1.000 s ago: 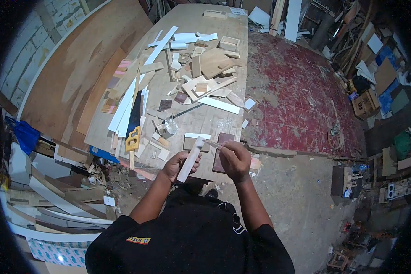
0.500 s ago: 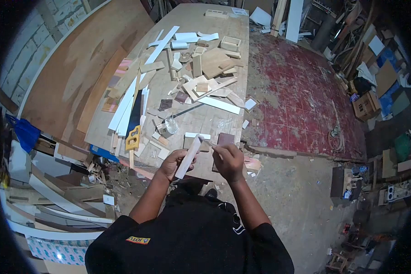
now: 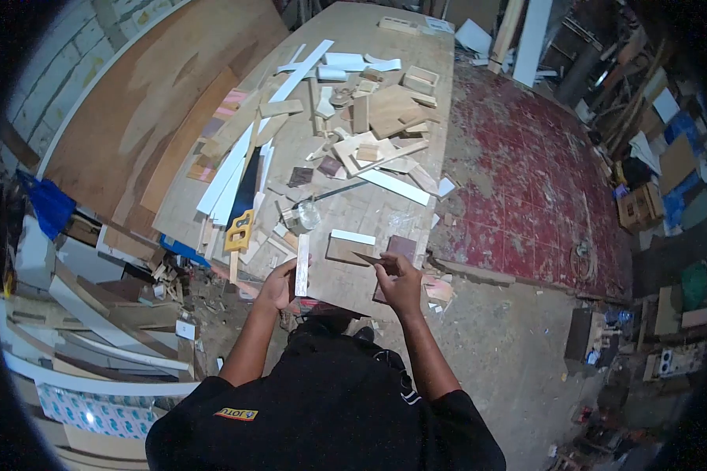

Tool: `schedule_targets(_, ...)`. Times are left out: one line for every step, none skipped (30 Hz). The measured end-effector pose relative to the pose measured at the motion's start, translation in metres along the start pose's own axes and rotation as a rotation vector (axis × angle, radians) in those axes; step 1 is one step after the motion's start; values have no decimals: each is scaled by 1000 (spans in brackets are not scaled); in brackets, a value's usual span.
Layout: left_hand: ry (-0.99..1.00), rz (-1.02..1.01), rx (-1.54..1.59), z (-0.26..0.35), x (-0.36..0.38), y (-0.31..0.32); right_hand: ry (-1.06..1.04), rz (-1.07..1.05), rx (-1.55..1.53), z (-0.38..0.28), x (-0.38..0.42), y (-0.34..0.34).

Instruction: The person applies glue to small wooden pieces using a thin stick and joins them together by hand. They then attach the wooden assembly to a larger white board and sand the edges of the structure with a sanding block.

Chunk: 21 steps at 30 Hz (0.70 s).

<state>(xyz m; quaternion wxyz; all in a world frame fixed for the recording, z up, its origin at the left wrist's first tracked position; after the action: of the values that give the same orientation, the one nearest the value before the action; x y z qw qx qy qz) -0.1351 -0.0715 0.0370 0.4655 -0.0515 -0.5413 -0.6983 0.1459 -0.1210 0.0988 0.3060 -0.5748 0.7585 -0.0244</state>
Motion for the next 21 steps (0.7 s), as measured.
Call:
schedule_targets(12,10,11,-2,0,-14,45,-9,-53,13,-1,11)
schedule_targets(41,25,43,-3,-1,-28,90,-20,-107,25,-2,24)
schedule_targets(70,40,75,-3,-1,-41,105,-25,-173,34,-5,39)
schedule_targets(84,51,88,-1,2,-52,101,-44,-183,49,-6,54)
schedule_targets(123,41,132,1,5,-62,225,-87,-285,65,-8,71)
schedule_targets(163,30,176,4,9,-69,350,-133,-384,76,-9,87)
schedule_targets(177,41,188,8,16,-73,444,-109,-470,80,-7,104)
schedule_targets(200,39,185,14,23,-77,443,-129,-476,83,-7,120)
schedule_targets(221,35,179,20,29,-80,643,-154,-550,97,-1,141)
schedule_targets(224,46,190,24,33,-85,853,-175,-616,113,8,160)
schedule_targets(223,22,152,27,38,-89,875,-221,-607,131,19,179)
schedule_targets(226,-6,110,32,40,-94,884,-231,-604,130,23,188)
schedule_targets(212,-28,122,36,41,-98,889,-316,-551,128,25,199)
schedule_targets(219,-25,124,41,41,-102,885,-398,-498,126,23,212)
schedule_targets(233,-13,117,48,41,-103,838,-355,-526,121,24,225)
schedule_targets(243,-1,109,53,40,-104,836,-355,-529,119,22,234)
schedule_targets(236,10,95,59,39,-105,799,-455,-452,118,20,241)
schedule_targets(235,8,88,65,34,-109,760,-552,-376,114,16,246)
schedule_targets(230,29,27,70,29,-112,646,-635,-161,112,10,246)
schedule_targets(222,49,-33,74,23,-115,649,-627,-163,110,4,247)
schedule_targets(213,91,-62,79,20,-109,432,-555,-1,110,-4,246)
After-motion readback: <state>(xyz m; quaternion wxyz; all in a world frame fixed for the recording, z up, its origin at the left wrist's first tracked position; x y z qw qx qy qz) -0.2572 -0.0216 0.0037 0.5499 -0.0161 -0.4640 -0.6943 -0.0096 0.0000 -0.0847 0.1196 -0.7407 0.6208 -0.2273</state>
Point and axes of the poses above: each hand's wrist, its own x-axis away from the middle knuckle, its own y-axis out of the palm, z = x × y, the point moved 2 cm from there along -x, towards the middle knuckle, and after that the axes turned 13 degrees about -y, right-handed, at the moved point
